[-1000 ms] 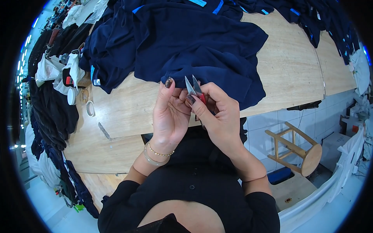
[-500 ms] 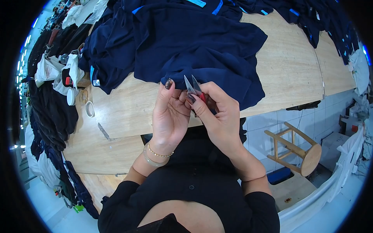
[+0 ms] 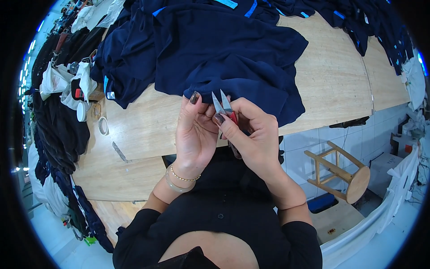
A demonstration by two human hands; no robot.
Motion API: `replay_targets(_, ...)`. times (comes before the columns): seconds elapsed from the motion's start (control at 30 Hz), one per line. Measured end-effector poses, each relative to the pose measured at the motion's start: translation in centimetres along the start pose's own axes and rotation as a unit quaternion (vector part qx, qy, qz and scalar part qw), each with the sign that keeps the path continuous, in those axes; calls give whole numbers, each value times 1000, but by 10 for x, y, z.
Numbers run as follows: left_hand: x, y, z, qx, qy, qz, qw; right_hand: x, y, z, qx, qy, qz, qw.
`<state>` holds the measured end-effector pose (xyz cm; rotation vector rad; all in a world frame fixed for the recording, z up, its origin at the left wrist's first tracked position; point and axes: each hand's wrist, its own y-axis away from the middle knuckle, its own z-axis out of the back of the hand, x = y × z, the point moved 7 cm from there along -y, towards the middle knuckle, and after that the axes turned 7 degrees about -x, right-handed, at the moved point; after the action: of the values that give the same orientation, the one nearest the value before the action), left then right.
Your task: Trimming excess threads from blue athletic garments using small scissors.
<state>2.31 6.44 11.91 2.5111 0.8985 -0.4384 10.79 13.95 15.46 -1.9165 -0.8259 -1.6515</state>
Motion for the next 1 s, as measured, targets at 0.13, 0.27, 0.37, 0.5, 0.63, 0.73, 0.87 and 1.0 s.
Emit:
replay_targets(0.13, -1, 1, -2, -7, -8, -5, 1000, 2, -1, 0, -7, -7, -5, 1000)
replay_targets(0.27, 1, 1, 1, 5, 3, 6, 1000, 0, 0, 0, 1, -5, -7, 1000)
replay_targets(0.37, 1, 1, -1, 9, 11, 9, 1000, 2, -1, 0, -1, -8, -8, 1000)
replay_targets(0.5, 2, 1, 1, 5, 17, 12, 1000, 2, -1, 0, -7, -5, 1, 1000)
replay_targets(0.63, 1, 2, -1, 2, 7, 8, 1000, 2, -2, 2, 0, 14, 20, 1000)
replay_targets(0.73, 1, 2, -2, 2, 3, 9, 1000, 3, -4, 2, -13, 28, 50, 998)
replay_targets(0.87, 1, 1, -3, 5, -8, 2, 1000, 12, -4, 4, -46, 9, 126, 991)
replay_targets(1.0, -1, 0, 0, -2, -4, -7, 1000, 10, -1, 5, -27, -15, 35, 999)
